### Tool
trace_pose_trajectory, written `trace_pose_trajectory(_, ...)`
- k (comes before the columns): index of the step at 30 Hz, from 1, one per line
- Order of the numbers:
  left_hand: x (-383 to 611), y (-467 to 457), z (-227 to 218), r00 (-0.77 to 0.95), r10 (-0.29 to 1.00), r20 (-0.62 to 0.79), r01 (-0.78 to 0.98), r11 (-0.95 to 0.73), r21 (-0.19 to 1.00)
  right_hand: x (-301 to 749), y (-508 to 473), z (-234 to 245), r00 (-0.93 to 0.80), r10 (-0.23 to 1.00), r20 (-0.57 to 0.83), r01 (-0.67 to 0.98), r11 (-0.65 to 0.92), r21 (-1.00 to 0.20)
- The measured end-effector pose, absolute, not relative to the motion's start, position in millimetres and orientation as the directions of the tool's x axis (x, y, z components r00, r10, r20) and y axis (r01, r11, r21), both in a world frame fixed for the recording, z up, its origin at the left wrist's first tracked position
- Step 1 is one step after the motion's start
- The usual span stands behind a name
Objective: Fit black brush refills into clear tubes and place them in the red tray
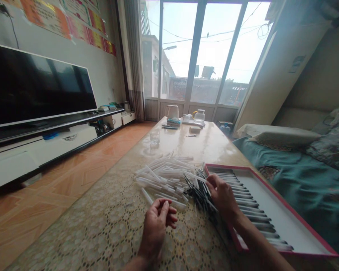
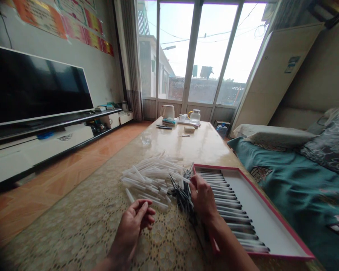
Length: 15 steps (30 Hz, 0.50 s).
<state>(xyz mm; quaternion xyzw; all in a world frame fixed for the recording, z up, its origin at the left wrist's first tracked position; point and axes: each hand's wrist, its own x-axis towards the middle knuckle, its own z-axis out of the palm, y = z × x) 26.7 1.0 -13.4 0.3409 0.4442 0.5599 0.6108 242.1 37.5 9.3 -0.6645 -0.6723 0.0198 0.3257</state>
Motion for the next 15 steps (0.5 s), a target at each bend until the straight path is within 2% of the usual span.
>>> trace_pose_trajectory(4,30.5,-0.7,-13.4,0.113,0.977,-0.181,-0.371,0.211,0.904,233.1,10.6,8.6,0.135,0.904,0.406,0.803,0.140,-0.580)
trace_pose_trajectory(8,32.4,-2.2,-11.0,0.196,0.945,-0.261,-0.396,0.320,0.861,217.5,-6.5,4.5,0.120,0.939,0.323,0.578,0.199,-0.791)
trace_pose_trajectory(11,32.1,-4.0,-9.5,0.237,0.925,-0.297,-0.451,0.375,0.810,203.6,-16.2,4.1,0.047,0.960,0.274,0.529,0.209,-0.823)
trace_pose_trajectory(15,29.6,-4.5,-8.8,0.216,0.922,-0.320,-0.545,0.386,0.744,193.9,-24.3,4.7,-0.036,0.964,0.264,0.572,0.236,-0.785)
